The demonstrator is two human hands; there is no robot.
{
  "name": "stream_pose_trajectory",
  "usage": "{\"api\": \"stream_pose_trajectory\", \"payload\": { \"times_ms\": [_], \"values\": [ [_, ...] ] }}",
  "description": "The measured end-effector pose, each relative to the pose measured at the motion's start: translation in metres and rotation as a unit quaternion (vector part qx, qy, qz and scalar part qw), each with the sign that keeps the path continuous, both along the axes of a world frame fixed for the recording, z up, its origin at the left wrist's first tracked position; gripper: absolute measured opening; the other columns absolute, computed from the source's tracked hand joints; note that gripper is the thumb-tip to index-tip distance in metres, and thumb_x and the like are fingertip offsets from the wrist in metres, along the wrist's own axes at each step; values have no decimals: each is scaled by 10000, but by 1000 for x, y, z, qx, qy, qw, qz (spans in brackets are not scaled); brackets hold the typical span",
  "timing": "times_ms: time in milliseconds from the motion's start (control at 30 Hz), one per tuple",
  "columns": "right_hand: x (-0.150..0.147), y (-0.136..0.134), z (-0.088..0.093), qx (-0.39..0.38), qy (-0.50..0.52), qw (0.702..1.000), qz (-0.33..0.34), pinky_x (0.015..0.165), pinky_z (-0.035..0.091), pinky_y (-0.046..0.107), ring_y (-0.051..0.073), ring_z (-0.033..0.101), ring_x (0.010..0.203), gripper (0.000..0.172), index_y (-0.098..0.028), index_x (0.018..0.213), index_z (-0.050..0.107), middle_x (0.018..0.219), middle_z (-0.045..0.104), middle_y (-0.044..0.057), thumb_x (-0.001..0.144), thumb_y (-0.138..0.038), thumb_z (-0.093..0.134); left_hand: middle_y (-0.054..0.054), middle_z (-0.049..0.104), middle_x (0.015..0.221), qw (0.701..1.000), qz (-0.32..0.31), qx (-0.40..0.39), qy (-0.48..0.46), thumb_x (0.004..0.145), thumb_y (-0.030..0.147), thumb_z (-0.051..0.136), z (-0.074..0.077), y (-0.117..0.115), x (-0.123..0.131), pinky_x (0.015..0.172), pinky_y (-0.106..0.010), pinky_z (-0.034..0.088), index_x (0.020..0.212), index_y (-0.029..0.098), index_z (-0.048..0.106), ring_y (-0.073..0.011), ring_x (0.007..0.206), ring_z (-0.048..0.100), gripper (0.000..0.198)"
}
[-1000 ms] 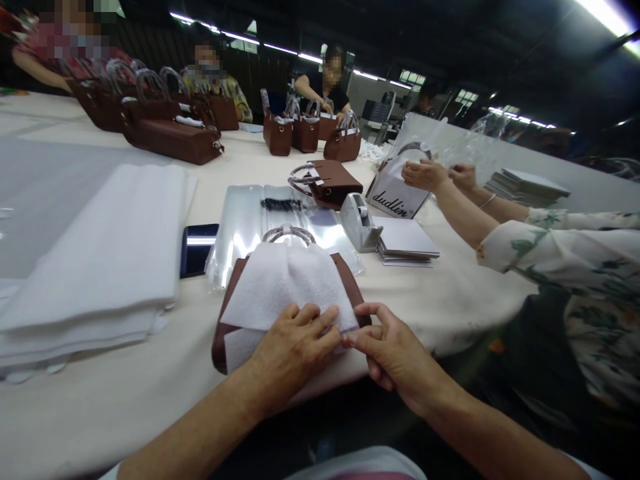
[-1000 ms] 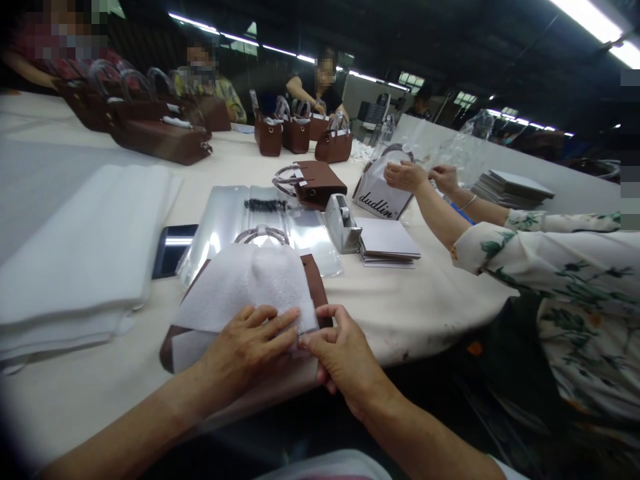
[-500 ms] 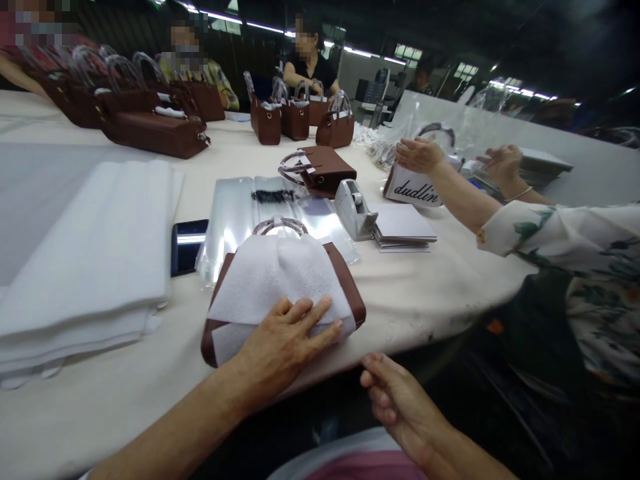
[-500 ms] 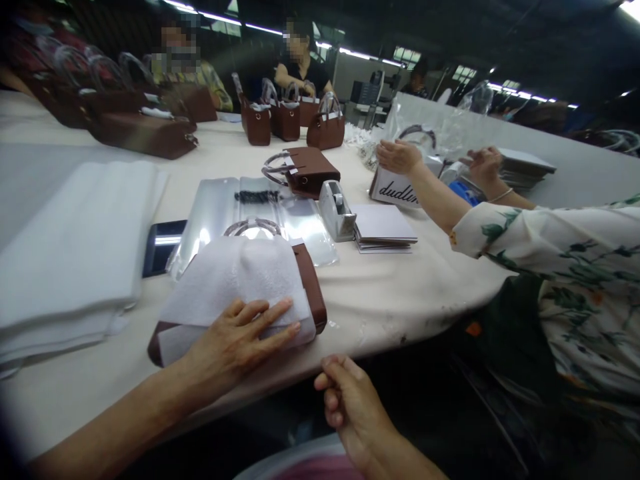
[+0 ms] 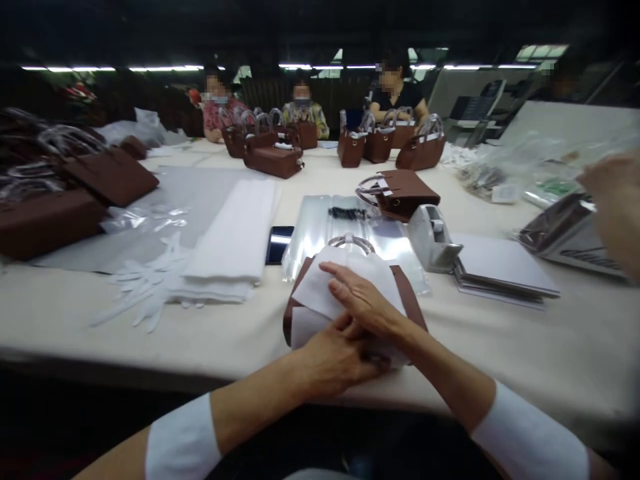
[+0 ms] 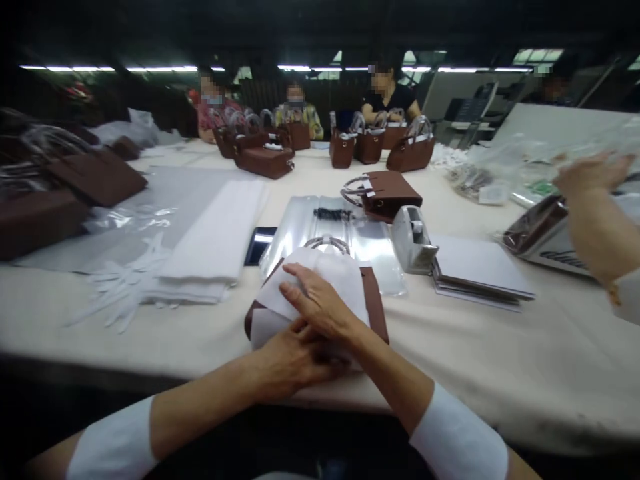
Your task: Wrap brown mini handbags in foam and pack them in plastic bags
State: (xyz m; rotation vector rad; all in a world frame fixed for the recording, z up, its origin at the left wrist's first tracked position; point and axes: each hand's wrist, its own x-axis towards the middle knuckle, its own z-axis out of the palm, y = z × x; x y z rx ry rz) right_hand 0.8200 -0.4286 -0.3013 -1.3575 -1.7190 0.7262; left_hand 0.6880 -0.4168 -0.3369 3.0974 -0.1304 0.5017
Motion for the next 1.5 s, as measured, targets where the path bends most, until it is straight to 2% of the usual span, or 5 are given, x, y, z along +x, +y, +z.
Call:
{"api": "stream_pose_trajectory", "payload": {
  "times_ms": [100,300,667,933,1500],
  "values": [
    [-7,8,-11,0,-97,995,5,1067,227,424,217,282,1284,561,-159,1295,393,1378,342,109,852,-503,405,-21,601,955,987,45,-13,-157,815,152,507,-3,-1,-28,955,-358,369,973,233,572,-160,982,506,189],
    [-18,3,-31,74,-285,955,-27,1020,224,546,349,113,1316,786,-112,1348,315,1420,192,212,727,-506,593,-130,455,1190,834,423,-209,-286,747,298,630,-14,8,-80,957,-432,379,1024,156,500,-238,1139,425,337],
    [-34,9,-27,113,-388,911,-86,786,466,419,245,614,839,363,-154,1213,481,978,647,113,855,-150,420,-50,554,1124,799,311,-470,-207,808,222,525,4,28,-66,951,-317,387,747,172,543,-168,1063,509,81],
    [-27,-1,-30,273,-236,932,-39,1004,397,387,198,512,1115,309,-136,1154,524,1163,573,114,864,-112,423,-22,490,1033,784,362,-468,-187,757,277,591,-5,44,-59,798,-277,474,743,176,603,-125,813,562,102],
    [-13,-8,-40,297,-337,882,141,987,417,406,220,444,1176,402,-94,1229,468,1167,564,145,841,-27,386,-80,450,1298,685,376,-585,-217,726,150,566,-20,46,-52,1038,-376,312,710,164,599,-227,1197,432,39]
  ]
}}
